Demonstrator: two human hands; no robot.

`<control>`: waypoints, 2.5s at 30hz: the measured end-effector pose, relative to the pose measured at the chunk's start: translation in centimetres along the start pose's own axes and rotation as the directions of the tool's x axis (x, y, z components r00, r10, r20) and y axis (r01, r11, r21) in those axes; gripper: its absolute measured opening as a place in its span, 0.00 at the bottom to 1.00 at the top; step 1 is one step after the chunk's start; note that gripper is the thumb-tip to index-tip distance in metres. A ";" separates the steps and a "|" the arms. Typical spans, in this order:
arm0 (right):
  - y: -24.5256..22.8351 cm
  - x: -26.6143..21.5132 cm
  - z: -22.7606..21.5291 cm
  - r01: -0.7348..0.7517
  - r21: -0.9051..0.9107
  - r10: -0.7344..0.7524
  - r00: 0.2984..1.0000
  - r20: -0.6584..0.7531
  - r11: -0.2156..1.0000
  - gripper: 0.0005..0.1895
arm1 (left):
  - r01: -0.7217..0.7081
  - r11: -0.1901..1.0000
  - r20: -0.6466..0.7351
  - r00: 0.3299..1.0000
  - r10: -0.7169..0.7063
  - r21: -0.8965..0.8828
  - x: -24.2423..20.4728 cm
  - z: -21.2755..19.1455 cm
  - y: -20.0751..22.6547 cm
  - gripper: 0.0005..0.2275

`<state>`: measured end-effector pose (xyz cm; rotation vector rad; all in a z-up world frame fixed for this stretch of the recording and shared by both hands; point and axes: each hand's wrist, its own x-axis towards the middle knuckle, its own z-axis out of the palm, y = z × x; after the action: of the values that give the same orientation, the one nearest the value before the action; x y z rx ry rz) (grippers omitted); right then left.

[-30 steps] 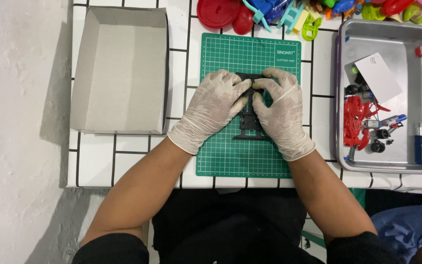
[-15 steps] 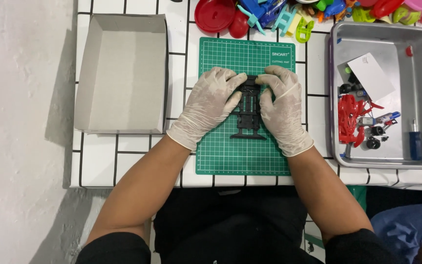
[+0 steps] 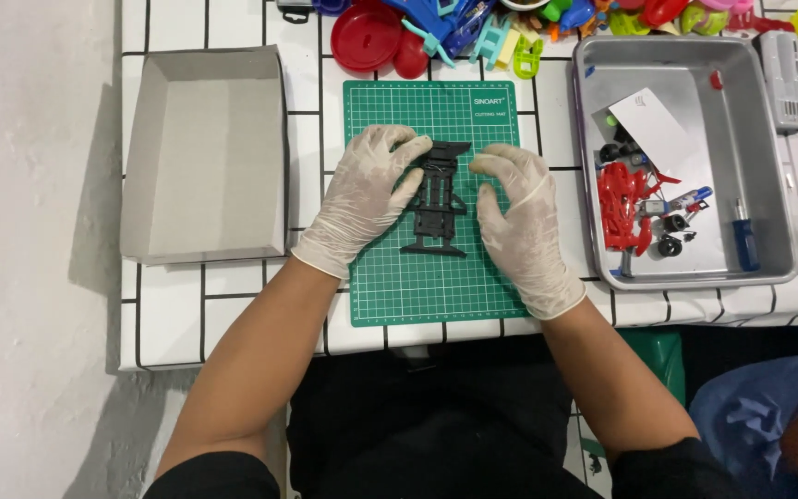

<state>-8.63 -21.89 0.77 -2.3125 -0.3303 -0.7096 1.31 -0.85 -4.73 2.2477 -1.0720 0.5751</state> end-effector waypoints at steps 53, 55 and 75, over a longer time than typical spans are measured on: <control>6.1 -4.2 -21.1 -0.764 -0.395 0.844 0.532 0.062 0.511 0.06 | 0.155 0.981 0.144 0.975 -0.172 0.120 0.5 -1.0 1.7 0.27; 4.9 -3.7 -20.4 -0.728 -0.302 0.779 0.621 0.089 0.615 0.06 | 0.147 0.978 0.151 0.974 -0.169 0.148 0.5 -0.9 1.6 0.24; 1.5 4.8 0.2 -0.089 0.006 0.080 0.928 0.365 0.996 0.06 | 0.250 0.968 0.378 0.893 -0.244 0.034 0.5 -0.7 1.0 0.40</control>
<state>-4.02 -22.68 2.53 -2.4159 -0.3994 -0.2268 0.67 -1.14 -3.57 2.4930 -0.9358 0.0200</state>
